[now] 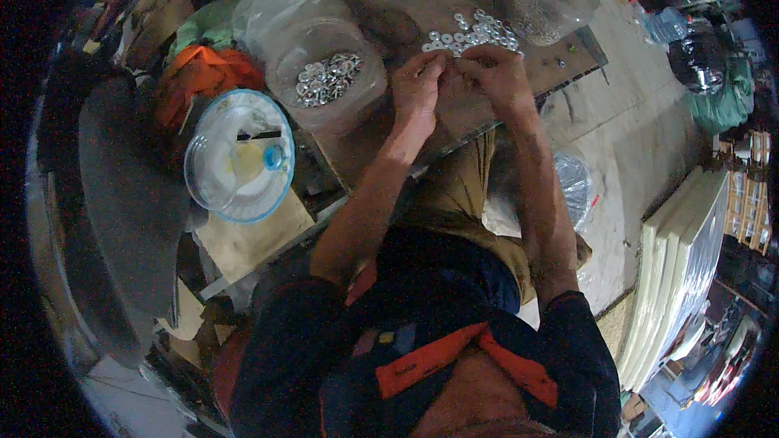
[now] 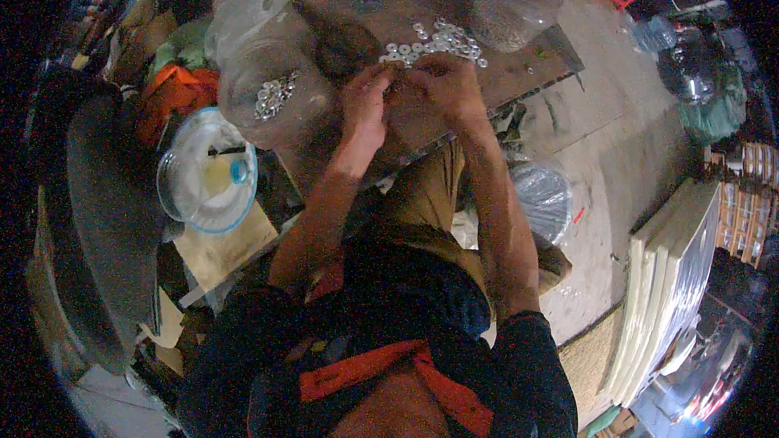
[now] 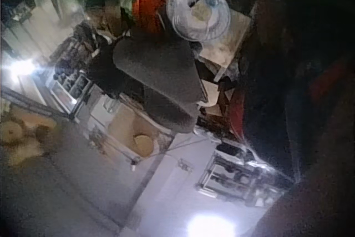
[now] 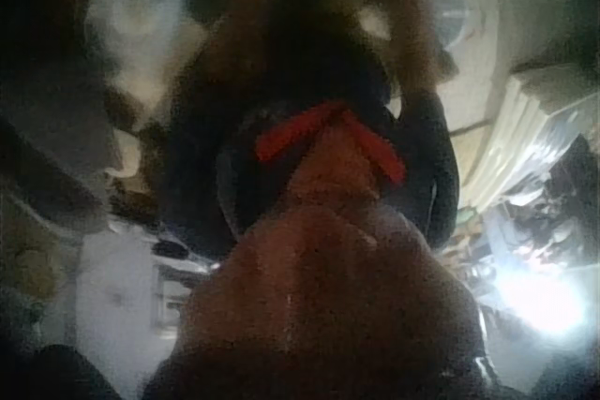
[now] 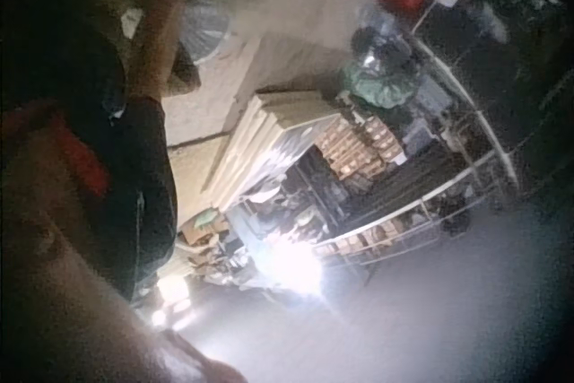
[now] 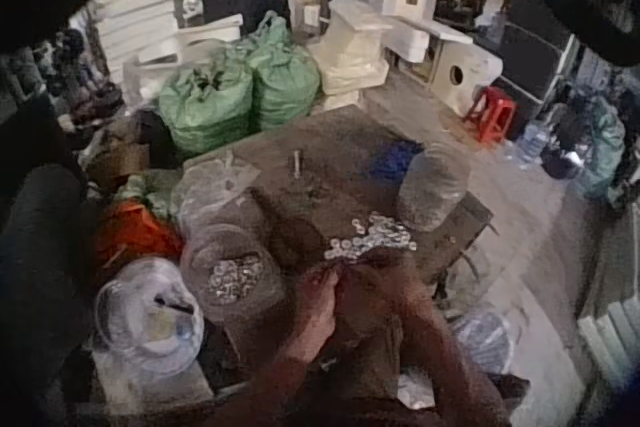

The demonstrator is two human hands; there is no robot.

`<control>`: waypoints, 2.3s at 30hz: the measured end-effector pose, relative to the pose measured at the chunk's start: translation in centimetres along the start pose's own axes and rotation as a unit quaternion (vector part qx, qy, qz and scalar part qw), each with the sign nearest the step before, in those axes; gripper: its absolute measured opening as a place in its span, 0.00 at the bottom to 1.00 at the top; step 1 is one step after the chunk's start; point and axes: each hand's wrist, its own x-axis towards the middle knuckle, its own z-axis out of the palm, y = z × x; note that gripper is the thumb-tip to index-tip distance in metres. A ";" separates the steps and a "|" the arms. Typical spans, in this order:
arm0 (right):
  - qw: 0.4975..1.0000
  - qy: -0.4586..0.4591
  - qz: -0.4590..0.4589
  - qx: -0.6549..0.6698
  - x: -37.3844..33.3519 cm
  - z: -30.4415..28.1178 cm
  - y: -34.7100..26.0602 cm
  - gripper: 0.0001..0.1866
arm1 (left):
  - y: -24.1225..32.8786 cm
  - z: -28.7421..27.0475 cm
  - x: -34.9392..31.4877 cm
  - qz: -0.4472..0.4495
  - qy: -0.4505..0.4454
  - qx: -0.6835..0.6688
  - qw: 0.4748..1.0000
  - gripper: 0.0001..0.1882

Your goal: The person sits at a workbench and assembles small metal washers and screws by hand. They pick up individual washers and screws, fit them together, and place the assembled units into a clear plastic jar.

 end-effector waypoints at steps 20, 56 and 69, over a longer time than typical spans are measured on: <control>0.987 -0.121 -0.019 0.106 2.2 -1.1 -3.9 0.13 | -0.8 -1.6 1.2 -0.056 -0.080 -0.042 0.994 0.08; 0.999 0.002 -0.019 0.027 0.5 1.0 2.8 0.10 | -0.3 -0.3 0.1 -0.063 0.019 -0.014 0.998 0.06; 0.974 -0.155 -0.162 0.023 -1.9 3.9 -11.8 0.15 | -1.8 0.1 -0.1 0.019 -0.027 -0.133 0.991 0.12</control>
